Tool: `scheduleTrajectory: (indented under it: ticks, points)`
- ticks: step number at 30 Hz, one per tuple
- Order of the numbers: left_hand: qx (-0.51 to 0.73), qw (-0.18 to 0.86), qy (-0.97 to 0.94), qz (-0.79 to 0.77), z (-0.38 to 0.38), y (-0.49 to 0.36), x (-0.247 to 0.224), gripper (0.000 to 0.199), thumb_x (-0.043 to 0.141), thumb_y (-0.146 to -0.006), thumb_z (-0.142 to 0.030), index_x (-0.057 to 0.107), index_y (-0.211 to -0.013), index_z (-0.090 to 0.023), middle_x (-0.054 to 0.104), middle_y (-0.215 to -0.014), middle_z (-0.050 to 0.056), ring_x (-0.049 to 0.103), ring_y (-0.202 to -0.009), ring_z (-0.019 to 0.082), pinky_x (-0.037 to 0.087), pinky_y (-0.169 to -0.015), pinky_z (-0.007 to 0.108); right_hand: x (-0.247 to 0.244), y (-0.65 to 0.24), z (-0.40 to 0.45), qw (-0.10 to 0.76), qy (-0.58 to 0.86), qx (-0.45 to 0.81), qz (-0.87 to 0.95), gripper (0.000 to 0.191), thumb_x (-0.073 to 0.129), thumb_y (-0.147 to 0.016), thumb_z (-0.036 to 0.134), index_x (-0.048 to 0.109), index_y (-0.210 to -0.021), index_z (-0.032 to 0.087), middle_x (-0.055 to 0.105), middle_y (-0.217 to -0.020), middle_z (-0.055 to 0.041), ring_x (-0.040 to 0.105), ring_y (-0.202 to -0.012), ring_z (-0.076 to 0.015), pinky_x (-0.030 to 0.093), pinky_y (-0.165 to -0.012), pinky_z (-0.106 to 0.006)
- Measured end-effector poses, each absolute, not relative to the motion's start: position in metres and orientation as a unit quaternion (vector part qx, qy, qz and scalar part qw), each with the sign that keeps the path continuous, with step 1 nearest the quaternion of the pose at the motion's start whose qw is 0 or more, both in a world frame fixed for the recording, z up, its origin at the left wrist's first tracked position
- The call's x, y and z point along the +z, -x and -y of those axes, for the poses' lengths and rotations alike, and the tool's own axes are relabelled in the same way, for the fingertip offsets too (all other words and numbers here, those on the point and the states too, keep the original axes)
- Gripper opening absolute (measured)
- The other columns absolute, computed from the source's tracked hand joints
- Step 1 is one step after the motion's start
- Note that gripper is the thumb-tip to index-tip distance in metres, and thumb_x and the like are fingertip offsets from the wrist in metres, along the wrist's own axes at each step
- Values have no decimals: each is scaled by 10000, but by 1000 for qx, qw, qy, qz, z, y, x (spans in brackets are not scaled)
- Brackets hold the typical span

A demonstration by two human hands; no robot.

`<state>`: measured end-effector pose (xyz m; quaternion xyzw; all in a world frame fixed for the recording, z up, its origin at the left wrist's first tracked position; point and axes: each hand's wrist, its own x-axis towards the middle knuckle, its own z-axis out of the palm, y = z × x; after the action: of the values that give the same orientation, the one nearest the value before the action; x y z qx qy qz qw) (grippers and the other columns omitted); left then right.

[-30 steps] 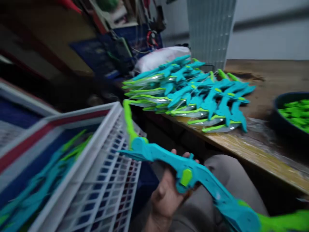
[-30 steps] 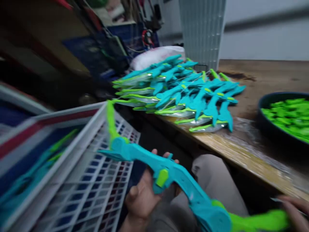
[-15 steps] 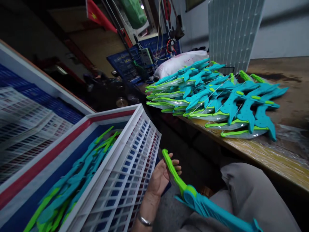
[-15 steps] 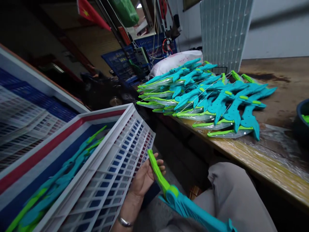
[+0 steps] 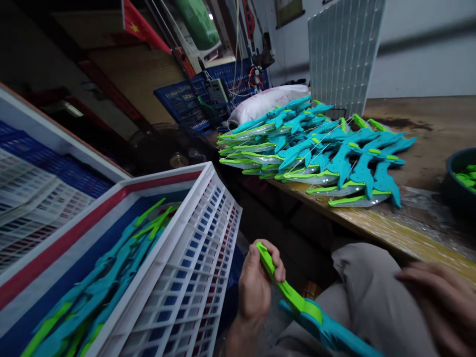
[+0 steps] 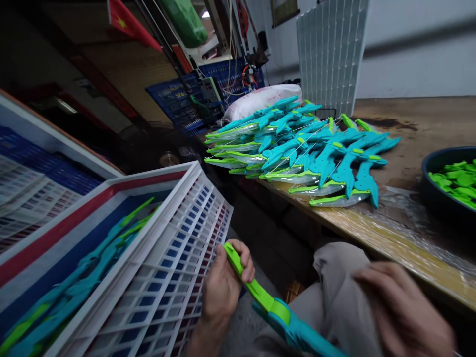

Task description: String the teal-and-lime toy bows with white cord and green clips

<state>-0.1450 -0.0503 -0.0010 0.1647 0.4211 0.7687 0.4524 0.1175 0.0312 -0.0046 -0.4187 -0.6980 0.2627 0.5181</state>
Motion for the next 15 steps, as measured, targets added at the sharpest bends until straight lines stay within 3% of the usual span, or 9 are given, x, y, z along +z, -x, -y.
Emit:
scheduleTrajectory:
  ticks: [1,3,6,11,15]
  points:
    - [768,457,-185,-408,51,138,3,445,722,-867,-622,632,-810,-190,591,-668,-17,522,-443,105,446,-490,250,6,-101,-31,490,364,263,747,223,648,-994,482,762,-932,301,679,-943,-133,679,-792,-229,533,-646,-353]
    - [771,467,-222,-373,55,128,8,454,662,-907,-626,614,-785,-191,575,-657,-19,507,-435,104,447,-486,249,27,-62,-28,453,264,282,804,129,578,-1025,241,702,-1021,276,647,-933,-82,661,-770,-181,531,-633,-293]
    - [780,474,-245,-327,62,122,11,484,598,-936,-640,604,-758,-189,546,-639,-16,475,-449,106,429,-484,241,50,-13,-14,472,167,338,797,221,475,-996,45,619,-976,212,570,-854,-29,588,-715,-117,486,-603,-205]
    - [797,482,-224,-285,71,125,12,522,605,-919,-655,591,-700,-181,472,-599,-10,441,-522,124,388,-506,229,52,20,13,469,129,404,775,211,430,-982,34,557,-898,180,540,-818,-31,550,-712,-125,459,-606,-214]
    - [806,477,-182,-300,74,126,12,531,680,-866,-645,533,-644,-187,402,-597,-24,405,-571,128,427,-578,247,47,31,20,463,142,401,778,195,446,-1004,69,557,-884,174,542,-817,-33,553,-706,-128,444,-599,-223]
